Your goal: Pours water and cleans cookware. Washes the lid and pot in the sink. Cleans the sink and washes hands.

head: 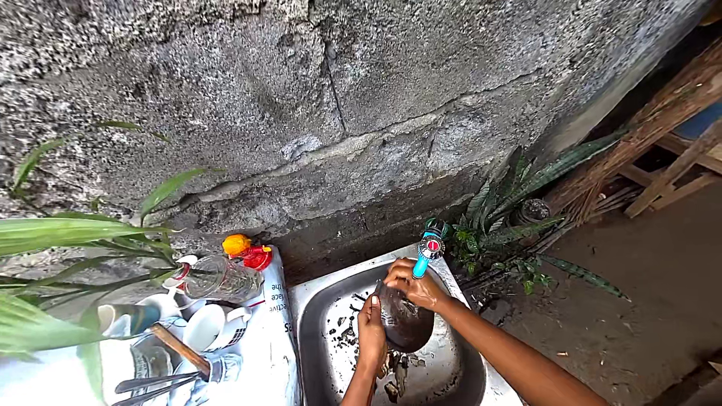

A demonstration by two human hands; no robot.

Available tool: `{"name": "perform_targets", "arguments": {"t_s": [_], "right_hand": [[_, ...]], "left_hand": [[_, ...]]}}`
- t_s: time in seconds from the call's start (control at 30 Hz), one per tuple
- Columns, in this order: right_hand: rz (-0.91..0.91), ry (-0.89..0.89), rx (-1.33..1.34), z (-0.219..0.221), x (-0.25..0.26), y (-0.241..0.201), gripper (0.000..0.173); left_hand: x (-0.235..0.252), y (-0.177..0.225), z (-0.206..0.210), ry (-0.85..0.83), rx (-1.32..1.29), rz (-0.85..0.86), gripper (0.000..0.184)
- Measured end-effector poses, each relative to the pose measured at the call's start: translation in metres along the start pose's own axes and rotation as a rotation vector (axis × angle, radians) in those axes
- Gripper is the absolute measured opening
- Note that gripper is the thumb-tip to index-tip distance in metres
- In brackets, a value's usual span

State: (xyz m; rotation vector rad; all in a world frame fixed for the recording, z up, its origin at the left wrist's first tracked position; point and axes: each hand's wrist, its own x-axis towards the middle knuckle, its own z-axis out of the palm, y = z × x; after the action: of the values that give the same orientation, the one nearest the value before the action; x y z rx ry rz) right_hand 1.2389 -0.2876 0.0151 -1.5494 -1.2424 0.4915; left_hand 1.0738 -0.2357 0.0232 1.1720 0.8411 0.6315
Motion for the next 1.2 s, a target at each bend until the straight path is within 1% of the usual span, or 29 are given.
{"name": "perform_targets", "arguments": {"t_s": [0.07,0.13,0.2,0.27,0.3,0.37,0.43,0.5,0.57,0.6,0.63,0.67,0.7,0.77,0.8,0.83,0.87,0.9,0.93,1.03,1.13,1.17,1.2], "right_hand": [[0.097,0.060,-0.001,-0.006,0.003,0.008,0.028],[0.079,0.018,0.055,-0.001,-0.001,-0.004,0.038],[0.070,0.015,0.091,-0.004,-0.003,-0.006,0.034],[0.169,0.127,0.032,-0.017,0.001,0.018,0.026],[0.184,0.172,-0.015,-0.020,0.003,0.027,0.021],[0.146,0.209,-0.059,-0.020,0.001,0.028,0.015],[0.149,0.219,-0.011,-0.026,-0.008,0.030,0.014],[0.176,0.324,0.019,-0.030,-0.016,0.039,0.018],[0.171,0.509,0.034,-0.025,-0.020,0.040,0.031],[0.172,0.584,0.069,-0.018,-0.023,0.038,0.034],[0.173,0.615,0.108,-0.012,-0.025,0.035,0.033],[0.190,0.601,0.131,-0.006,-0.026,0.032,0.027],[0.227,0.547,0.127,-0.002,-0.027,0.029,0.021],[0.297,0.403,0.083,0.003,-0.027,0.025,0.015],[0.302,0.333,0.090,0.005,-0.028,0.024,0.014],[0.257,0.250,0.122,0.007,-0.030,0.020,0.013],[0.163,0.146,0.149,0.010,-0.030,0.013,0.012],[0.070,0.043,0.156,0.010,-0.029,0.008,0.012],[0.024,-0.021,0.162,0.006,-0.026,0.009,0.012],[0.063,-0.047,0.139,-0.005,-0.016,0.024,0.013],[-0.047,-0.228,0.135,-0.004,-0.011,0.001,0.012],[-0.031,-0.225,0.136,-0.007,-0.011,0.003,0.012],[0.006,-0.181,0.119,-0.014,-0.008,0.012,0.012]], "left_hand": [[0.002,0.003,0.001,0.013,0.008,0.009,0.035],[0.011,0.005,0.002,0.052,0.014,0.017,0.036],[0.015,0.003,-0.001,0.060,0.043,0.043,0.035],[0.014,0.006,-0.002,0.061,0.078,0.074,0.035],[0.014,0.008,-0.002,0.065,0.090,0.087,0.034],[0.014,0.009,-0.002,0.075,0.106,0.088,0.033],[0.010,0.010,-0.002,0.040,0.157,0.088,0.034],[0.011,0.013,0.005,-0.001,0.189,0.077,0.035],[0.012,0.019,0.011,-0.048,0.209,0.039,0.036],[0.010,0.020,0.011,-0.076,0.230,0.014,0.037],[0.008,0.020,0.010,-0.107,0.250,-0.008,0.041],[0.008,0.019,0.009,-0.138,0.264,-0.033,0.044],[0.008,0.017,0.008,-0.152,0.278,-0.050,0.046],[0.010,0.007,0.005,-0.127,0.302,-0.047,0.046],[0.013,0.000,0.005,-0.083,0.289,-0.039,0.044],[0.016,-0.006,0.004,-0.040,0.256,-0.046,0.043],[0.020,-0.008,0.004,-0.007,0.225,-0.062,0.044],[0.023,-0.007,0.004,0.005,0.207,-0.079,0.045],[0.022,-0.006,0.003,-0.004,0.200,-0.097,0.046],[0.018,-0.004,0.007,-0.038,0.191,-0.131,0.047],[0.028,-0.004,0.008,-0.045,0.183,-0.122,0.048],[0.026,-0.004,0.006,-0.054,0.165,-0.145,0.048],[0.027,-0.002,0.007,-0.056,0.138,-0.165,0.048]]}}
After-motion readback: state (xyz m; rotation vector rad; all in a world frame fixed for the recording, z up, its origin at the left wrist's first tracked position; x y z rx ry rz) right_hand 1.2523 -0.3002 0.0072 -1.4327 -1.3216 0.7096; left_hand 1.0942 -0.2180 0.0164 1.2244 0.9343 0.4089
